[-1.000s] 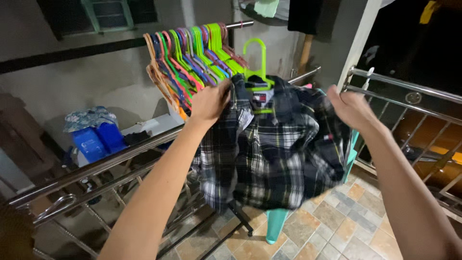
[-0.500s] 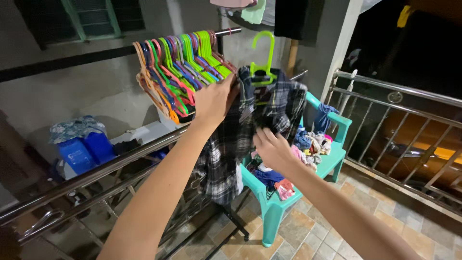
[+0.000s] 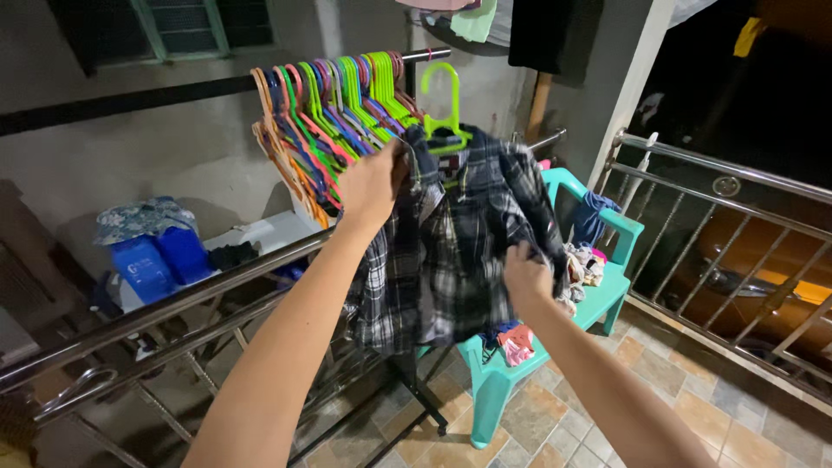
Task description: The person takes clothes from a teal laundry basket, places each item on a plastic hanger, and hangs them on a metal drying rack. The person handles a black t-shirt, a yellow t-shirt, a plaid shirt, a green t-shirt, a blue t-shirt, and a blue button-up shirt.
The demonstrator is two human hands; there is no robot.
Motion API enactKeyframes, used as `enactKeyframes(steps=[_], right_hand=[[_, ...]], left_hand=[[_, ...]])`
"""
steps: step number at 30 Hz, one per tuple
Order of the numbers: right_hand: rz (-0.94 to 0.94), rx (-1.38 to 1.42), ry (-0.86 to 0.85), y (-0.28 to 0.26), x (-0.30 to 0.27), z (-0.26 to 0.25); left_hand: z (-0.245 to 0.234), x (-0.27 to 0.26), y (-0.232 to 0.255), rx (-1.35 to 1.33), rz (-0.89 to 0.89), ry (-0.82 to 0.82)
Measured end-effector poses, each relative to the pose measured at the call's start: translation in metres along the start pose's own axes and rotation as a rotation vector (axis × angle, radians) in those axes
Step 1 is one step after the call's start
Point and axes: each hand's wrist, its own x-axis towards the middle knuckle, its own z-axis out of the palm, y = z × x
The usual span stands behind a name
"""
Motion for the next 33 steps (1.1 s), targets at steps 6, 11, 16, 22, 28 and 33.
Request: enactKeyframes(steps=[6, 11, 16, 22, 28, 33], right_hand=[[-0.091, 0.138, 0.006, 0.052, -0.018, -0.057], [-0.696, 0.089, -0.111, 0.037, -0.070, -0.082], [-0.742, 0.450, 0.608, 0.022, -0.064, -0.144], [-0.420, 0.591, 0.726, 0.054, 0.000, -0.241], [-0.381, 1.055, 0.551, 0.011, -0.006, -0.233], [-0.319, 1.366, -0.024, 0.015, 0.003, -0.260]], left_hand=[[-0.004, 0.015, 0.005, -0.014, 0.012, 0.047], [-0.003, 0.029, 0.001, -0.042, -0.079, -0.017], [0.021, 0.018, 0.004, -0.059, 0.001, -0.058], [0.028, -0.004, 0.006, -0.117, -0.002, -0.054], [0.027, -0.027, 0.002, -0.088, -0.038, 0.007], [-0.026, -0.070, 0.002, -0.049, -0.152, -0.088]])
